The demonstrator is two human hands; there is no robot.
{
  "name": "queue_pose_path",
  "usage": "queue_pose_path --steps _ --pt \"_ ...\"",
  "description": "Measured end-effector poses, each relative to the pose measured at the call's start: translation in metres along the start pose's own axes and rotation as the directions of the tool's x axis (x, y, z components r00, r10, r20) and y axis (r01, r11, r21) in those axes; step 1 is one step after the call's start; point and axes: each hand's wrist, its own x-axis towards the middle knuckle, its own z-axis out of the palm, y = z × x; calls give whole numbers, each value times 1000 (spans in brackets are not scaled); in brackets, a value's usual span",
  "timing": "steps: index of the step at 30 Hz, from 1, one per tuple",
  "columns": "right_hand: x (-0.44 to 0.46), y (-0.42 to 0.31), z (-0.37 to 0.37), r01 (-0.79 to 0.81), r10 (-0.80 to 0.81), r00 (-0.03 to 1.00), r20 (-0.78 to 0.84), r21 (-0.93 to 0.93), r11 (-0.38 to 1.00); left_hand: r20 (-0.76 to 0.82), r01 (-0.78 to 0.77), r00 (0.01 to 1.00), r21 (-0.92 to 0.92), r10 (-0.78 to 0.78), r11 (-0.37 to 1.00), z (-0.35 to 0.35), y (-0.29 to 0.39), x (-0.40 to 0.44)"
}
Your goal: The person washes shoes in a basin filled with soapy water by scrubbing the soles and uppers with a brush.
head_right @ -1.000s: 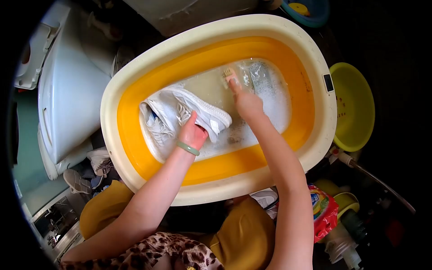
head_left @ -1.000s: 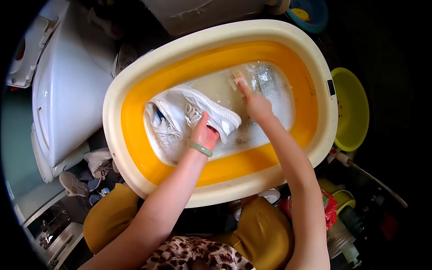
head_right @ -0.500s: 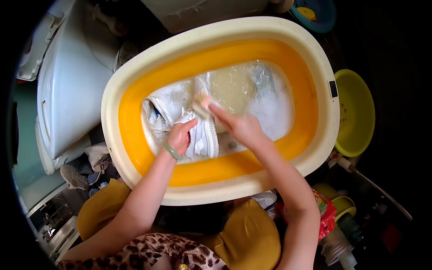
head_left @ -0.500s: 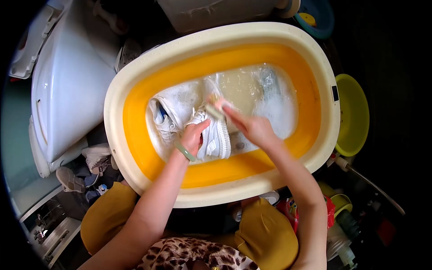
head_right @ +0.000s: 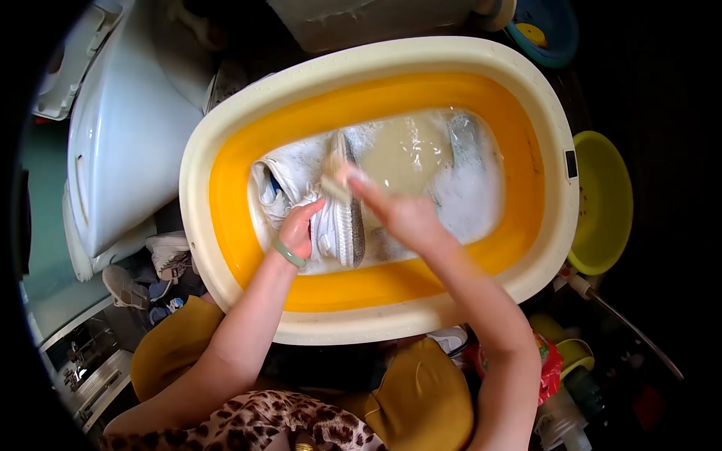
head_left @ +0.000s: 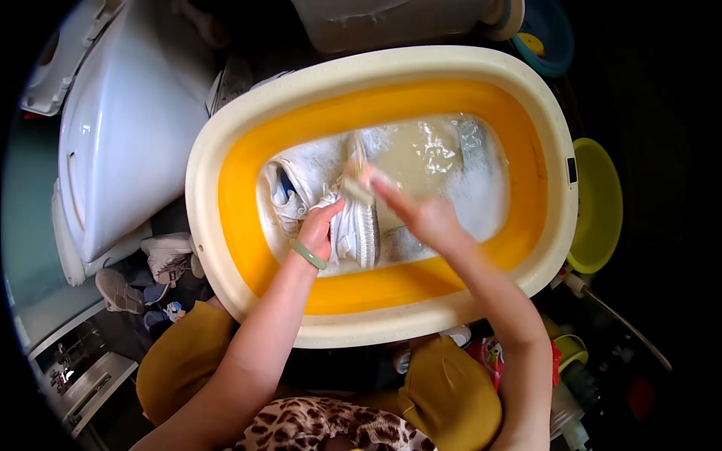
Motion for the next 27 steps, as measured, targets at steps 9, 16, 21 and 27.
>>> queue_pose_path --steps 9,16,21,27 --pt "7 69 36 -485 479 875 76 103 869 35 20 999 180 -27 983 -1 -1 -7" --pt "-12 63 13 -341 323 935 148 119 932 101 23 993 319 -58 948 16 11 -15" --pt "-42 26 3 -116 112 993 32 325 939 129 -31 991 361 -17 932 7 4 -1" --pt "28 15 1 -238 250 967 -48 177 955 81 24 995 387 -60 922 -2 2 0"
